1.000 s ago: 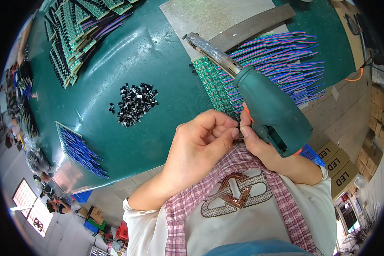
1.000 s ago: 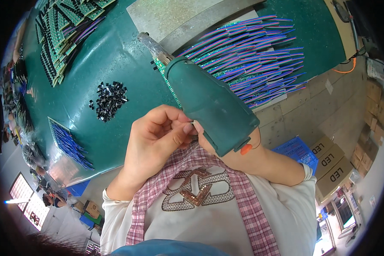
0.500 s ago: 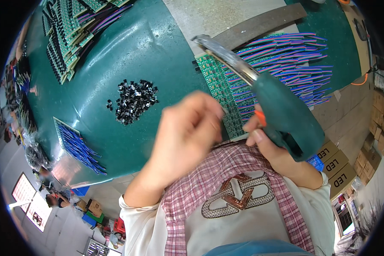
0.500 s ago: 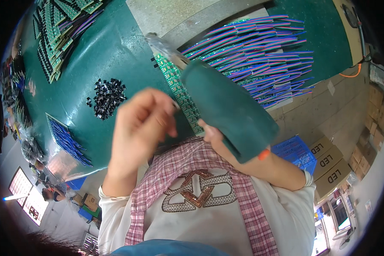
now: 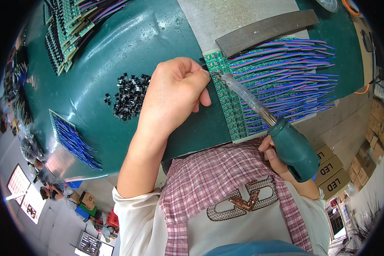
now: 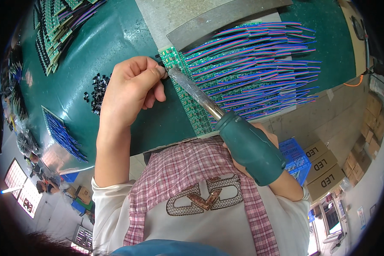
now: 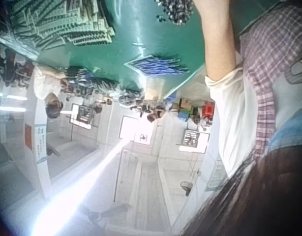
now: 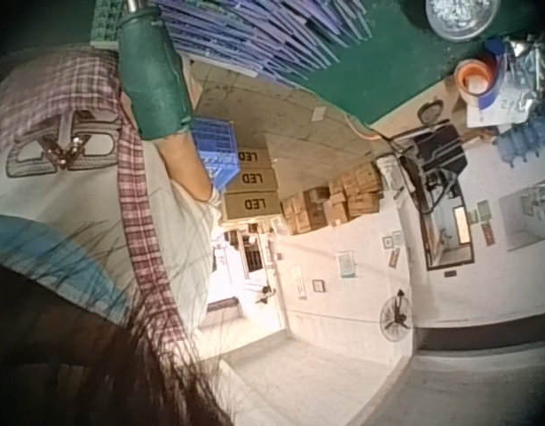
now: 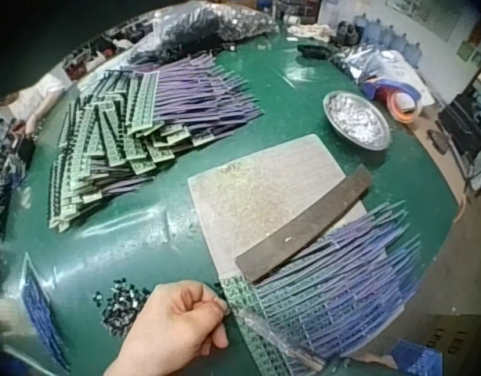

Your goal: The person assembles electronic components onto LED light strips using a soldering iron.

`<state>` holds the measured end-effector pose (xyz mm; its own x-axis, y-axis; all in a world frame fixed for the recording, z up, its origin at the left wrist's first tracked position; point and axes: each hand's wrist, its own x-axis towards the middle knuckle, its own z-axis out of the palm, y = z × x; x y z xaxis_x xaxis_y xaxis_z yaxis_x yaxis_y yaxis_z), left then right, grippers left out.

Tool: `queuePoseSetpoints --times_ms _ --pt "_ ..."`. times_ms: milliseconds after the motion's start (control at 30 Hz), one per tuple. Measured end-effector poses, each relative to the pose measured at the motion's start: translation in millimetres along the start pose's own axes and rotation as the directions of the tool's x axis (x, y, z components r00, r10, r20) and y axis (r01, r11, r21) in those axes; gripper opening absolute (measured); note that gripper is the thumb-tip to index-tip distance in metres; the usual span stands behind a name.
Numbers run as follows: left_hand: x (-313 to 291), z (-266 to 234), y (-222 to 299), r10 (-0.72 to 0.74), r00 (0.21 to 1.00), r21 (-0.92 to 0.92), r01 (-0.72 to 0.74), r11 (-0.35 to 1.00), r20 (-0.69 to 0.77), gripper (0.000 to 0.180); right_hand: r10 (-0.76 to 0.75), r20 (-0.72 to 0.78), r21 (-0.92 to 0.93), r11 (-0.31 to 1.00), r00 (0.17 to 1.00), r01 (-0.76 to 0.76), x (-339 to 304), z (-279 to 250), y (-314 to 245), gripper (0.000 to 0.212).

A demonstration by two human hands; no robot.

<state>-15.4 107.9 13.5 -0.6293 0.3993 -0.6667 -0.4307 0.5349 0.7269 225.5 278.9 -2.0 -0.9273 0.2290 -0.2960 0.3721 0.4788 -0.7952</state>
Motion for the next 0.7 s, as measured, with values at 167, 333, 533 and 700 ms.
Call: queuePoseSetpoints --times_ms 167,333,533,700 --pt "-1.0 2.2 -2.3 0.008 1.0 -0.021 -0.008 1.0 -0.016 0.017 -0.052 -0.01 -0.026 0.998 0.999 0.052 -1.8 1.9 3.0 0.028" --pt "-0.3 2.7 -3.7 0.018 1.0 -0.029 -0.019 0.999 -0.02 0.018 -0.03 0.06 -0.136 0.99 0.998 0.038 -1.9 2.1 8.2 0.034" --pt "-0.2 4.0 -6.2 0.04 0.999 -0.031 -0.041 0.999 -0.033 0.018 -0.06 0.161 -0.069 0.995 0.985 0.072 -0.8 -5.8 9.8 0.021" --pt "-0.3 4.3 -7.3 0.042 0.998 -0.036 -0.044 0.998 -0.039 0.018 0.039 0.036 -0.003 0.999 0.999 -0.039 -4.7 -1.3 8.8 0.034"
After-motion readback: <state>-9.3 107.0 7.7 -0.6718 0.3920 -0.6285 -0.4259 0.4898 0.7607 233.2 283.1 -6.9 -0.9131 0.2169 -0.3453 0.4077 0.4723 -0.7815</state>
